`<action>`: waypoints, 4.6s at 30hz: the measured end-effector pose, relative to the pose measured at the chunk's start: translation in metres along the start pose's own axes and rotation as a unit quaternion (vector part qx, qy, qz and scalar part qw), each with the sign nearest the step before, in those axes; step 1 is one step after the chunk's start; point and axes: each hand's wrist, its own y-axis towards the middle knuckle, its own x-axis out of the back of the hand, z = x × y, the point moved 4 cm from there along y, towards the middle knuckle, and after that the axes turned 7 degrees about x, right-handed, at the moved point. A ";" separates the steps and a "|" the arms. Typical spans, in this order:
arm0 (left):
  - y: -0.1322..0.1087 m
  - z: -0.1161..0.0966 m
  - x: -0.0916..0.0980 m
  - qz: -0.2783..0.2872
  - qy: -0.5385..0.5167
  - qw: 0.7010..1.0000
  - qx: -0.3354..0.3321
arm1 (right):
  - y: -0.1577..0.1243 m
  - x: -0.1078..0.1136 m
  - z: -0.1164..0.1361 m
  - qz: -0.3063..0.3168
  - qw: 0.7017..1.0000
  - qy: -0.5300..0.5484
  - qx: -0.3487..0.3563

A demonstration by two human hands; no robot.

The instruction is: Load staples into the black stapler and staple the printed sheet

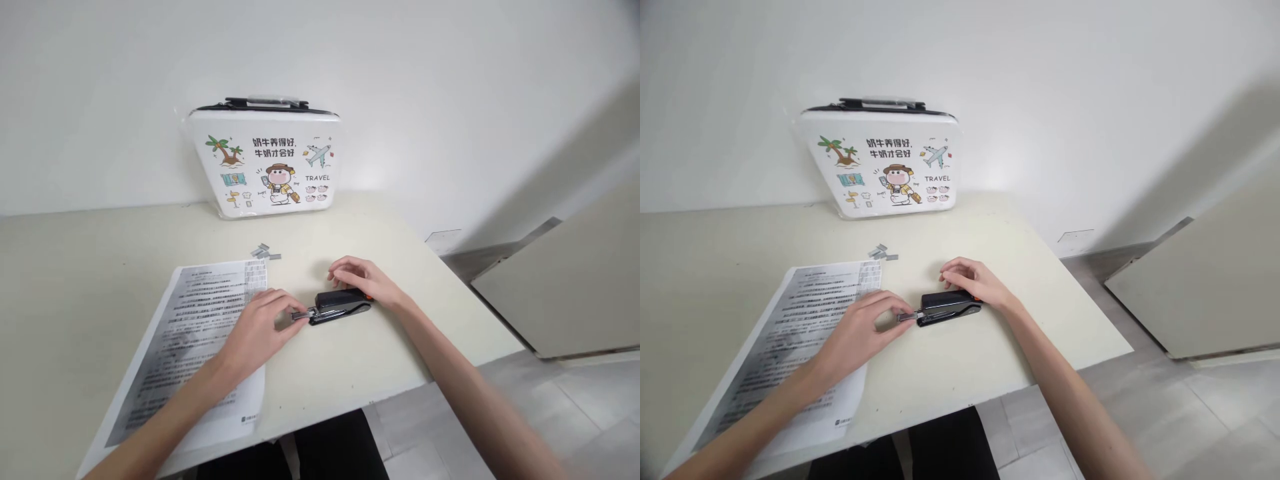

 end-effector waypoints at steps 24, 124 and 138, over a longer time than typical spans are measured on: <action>-0.001 -0.002 0.010 -0.026 0.054 0.992 -0.107 | -0.001 0.001 -0.002 0.000 1.000 0.002 0.000; -0.007 0.007 0.012 -0.005 0.066 0.990 -0.126 | -0.003 0.000 0.004 0.003 1.000 -0.014 -0.005; -0.008 0.001 0.011 -0.027 0.099 0.985 -0.141 | -0.003 0.001 0.005 0.006 1.000 -0.015 -0.005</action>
